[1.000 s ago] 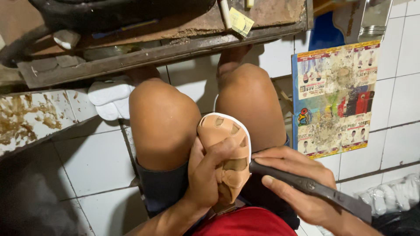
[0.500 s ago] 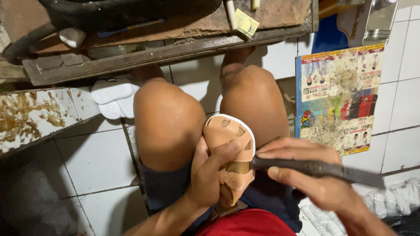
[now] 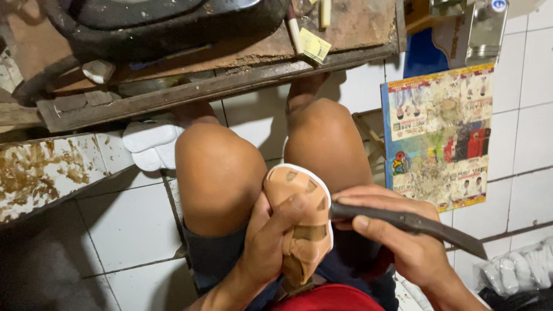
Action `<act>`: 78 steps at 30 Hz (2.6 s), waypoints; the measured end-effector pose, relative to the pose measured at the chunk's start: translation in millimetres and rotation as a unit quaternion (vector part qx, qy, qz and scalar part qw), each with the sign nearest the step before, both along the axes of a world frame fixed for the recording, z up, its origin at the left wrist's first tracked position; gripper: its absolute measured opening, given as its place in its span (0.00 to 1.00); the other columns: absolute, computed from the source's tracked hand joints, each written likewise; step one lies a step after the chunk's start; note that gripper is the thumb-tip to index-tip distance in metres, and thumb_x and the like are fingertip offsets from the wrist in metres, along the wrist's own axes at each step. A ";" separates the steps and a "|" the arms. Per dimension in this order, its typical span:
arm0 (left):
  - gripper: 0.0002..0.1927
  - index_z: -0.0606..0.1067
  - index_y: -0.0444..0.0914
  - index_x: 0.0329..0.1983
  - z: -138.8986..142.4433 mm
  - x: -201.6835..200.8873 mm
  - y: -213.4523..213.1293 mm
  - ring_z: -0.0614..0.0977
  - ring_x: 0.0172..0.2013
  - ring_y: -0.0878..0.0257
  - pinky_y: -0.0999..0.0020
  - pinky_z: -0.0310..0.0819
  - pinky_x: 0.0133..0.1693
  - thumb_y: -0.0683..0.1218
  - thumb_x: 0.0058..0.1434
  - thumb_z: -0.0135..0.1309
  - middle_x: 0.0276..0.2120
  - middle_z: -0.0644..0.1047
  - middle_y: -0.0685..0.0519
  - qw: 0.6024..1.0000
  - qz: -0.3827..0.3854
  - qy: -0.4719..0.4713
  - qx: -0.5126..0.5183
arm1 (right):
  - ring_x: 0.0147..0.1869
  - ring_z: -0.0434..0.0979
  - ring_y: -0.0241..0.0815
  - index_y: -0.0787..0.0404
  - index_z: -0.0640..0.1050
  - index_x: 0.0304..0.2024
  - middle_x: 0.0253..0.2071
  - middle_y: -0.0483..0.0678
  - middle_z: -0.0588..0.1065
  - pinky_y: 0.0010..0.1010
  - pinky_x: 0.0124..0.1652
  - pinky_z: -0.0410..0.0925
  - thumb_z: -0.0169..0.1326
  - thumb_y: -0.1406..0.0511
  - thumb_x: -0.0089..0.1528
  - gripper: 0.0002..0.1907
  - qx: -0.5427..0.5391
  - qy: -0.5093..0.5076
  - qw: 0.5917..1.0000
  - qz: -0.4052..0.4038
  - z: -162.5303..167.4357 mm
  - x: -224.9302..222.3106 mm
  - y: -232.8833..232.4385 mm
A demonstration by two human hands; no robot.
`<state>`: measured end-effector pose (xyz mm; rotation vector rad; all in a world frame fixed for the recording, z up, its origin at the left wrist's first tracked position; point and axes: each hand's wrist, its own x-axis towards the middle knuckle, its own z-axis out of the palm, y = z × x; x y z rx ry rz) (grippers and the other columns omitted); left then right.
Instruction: The person sits on the floor holding a sandal, heats its sole over a gas burner flame, then presses and trims the sole edge with a hand tool. They work through several sandals, placing finished pairs on a rack and picking up new soles and uppers to heat and join.
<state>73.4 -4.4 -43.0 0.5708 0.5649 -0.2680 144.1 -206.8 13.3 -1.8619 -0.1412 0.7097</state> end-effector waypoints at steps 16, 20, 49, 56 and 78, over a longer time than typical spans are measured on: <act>0.23 0.66 0.33 0.54 8.5 2.8 10.9 0.79 0.39 0.67 0.72 0.77 0.41 0.49 0.63 0.59 0.41 0.77 0.49 0.997 -0.066 -0.030 0.030 | 0.51 0.82 0.51 0.72 0.85 0.43 0.47 0.58 0.81 0.37 0.49 0.77 0.61 0.68 0.54 0.17 0.013 0.015 0.988 0.152 2.0 40.4 -6.0; 0.22 0.67 0.33 0.54 12.0 5.5 12.8 0.79 0.42 0.68 0.74 0.77 0.45 0.49 0.65 0.59 0.43 0.77 0.49 0.991 -0.084 -0.067 0.074 | 0.51 0.84 0.54 0.73 0.84 0.46 0.49 0.61 0.82 0.39 0.49 0.76 0.58 0.70 0.56 0.17 0.124 0.110 0.985 0.055 -4.6 40.7 -4.6; 0.18 0.67 0.35 0.52 13.2 11.5 13.7 0.78 0.40 0.69 0.75 0.75 0.42 0.46 0.62 0.56 0.40 0.76 0.52 0.991 -0.128 -0.029 0.029 | 0.49 0.85 0.48 0.70 0.86 0.45 0.50 0.55 0.81 0.35 0.44 0.78 0.60 0.71 0.52 0.18 0.039 0.108 0.982 0.152 -2.9 66.1 -14.9; 0.16 0.63 0.35 0.48 20.0 7.2 6.1 0.73 0.22 0.69 0.75 0.66 0.21 0.43 0.65 0.58 0.29 0.73 0.50 0.994 -0.106 -0.010 -0.009 | 0.50 0.83 0.45 0.66 0.82 0.47 0.48 0.51 0.82 0.30 0.47 0.78 0.61 0.67 0.58 0.15 -0.029 -0.133 0.966 0.222 17.4 47.2 -0.4; 0.18 0.67 0.36 0.49 25.1 8.1 7.8 0.78 0.27 0.69 0.72 0.73 0.29 0.44 0.62 0.61 0.34 0.80 0.52 0.954 -0.199 -0.096 0.202 | 0.51 0.85 0.49 0.70 0.83 0.49 0.51 0.58 0.82 0.36 0.47 0.79 0.60 0.72 0.58 0.16 0.116 0.091 0.962 0.229 7.6 87.6 -5.0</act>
